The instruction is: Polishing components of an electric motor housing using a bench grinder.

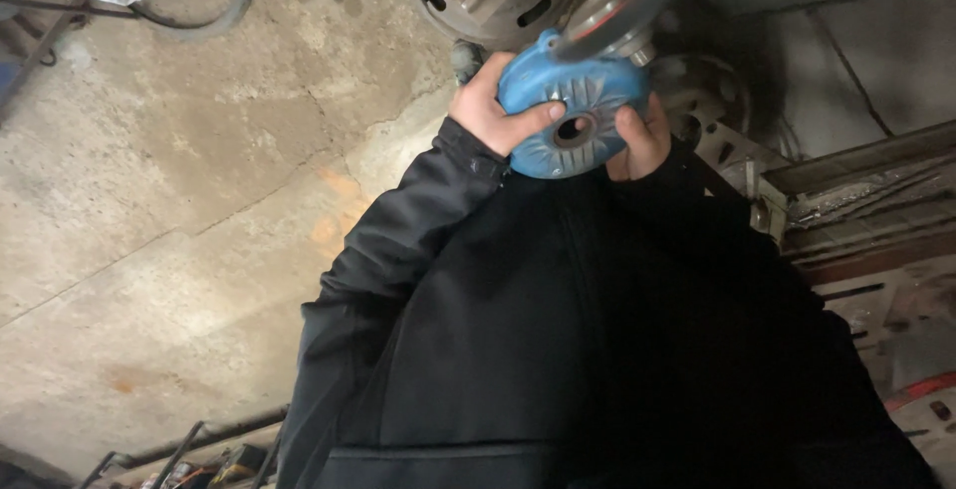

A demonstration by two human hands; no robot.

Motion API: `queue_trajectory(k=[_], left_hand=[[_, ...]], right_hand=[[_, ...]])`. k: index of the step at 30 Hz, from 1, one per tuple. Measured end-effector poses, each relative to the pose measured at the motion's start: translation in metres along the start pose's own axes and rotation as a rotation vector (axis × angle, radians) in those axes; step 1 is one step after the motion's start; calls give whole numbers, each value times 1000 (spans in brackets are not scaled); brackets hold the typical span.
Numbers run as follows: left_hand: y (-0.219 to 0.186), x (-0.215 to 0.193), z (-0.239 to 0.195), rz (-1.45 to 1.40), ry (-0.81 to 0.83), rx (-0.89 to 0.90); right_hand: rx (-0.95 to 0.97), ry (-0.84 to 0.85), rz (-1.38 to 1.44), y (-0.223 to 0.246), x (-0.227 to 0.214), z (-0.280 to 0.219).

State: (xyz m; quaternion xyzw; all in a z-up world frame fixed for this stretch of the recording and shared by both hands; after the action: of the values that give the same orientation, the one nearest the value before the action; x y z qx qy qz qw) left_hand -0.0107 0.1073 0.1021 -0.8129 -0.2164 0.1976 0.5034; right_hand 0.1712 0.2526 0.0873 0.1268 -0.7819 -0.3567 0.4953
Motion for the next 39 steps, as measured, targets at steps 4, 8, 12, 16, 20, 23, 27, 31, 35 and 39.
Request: queue_trajectory(k=[4,8,12,16,20,23,27,31,35,39], left_hand=[[8,-8,-9,-18,-6,47],[15,-18,-19,-83,-63,75],[29,-23,-25,-143,-117,56],[34,-28,-29,-258,-144,69],[30,-32,-27,-264,-123,81],[32,-31,-25,-263,-103,39],[37,-24,-17,-211,-55,51],[34,-14,-1,-164,3,94],[35,-4,17,-117,104,-3],[40,-5,18,-176,197,39]], right_hand=[[-10,25,-78,0,8,5],[13,71,-187,-2,14,15],[-17,81,-285,-16,6,26],[4,92,-312,-15,10,34],[17,98,-359,-18,4,39],[12,82,-341,-16,7,35],[18,80,-312,-11,4,27],[49,-6,-247,-6,-4,17],[49,17,-165,12,4,11],[4,15,-125,10,-3,3]])
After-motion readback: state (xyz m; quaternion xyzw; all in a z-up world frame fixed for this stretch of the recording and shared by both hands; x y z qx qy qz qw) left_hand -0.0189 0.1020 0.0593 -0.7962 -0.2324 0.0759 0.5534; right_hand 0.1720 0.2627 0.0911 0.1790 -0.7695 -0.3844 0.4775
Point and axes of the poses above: each hand's wrist, its own z-axis towards the middle knuckle, its own x-axis out of the palm, y = z × x, the point moved 1 cm from there along z, towards the middle knuckle, and after that the axes turned 6 degrees about -x, right-handed, at the moved point
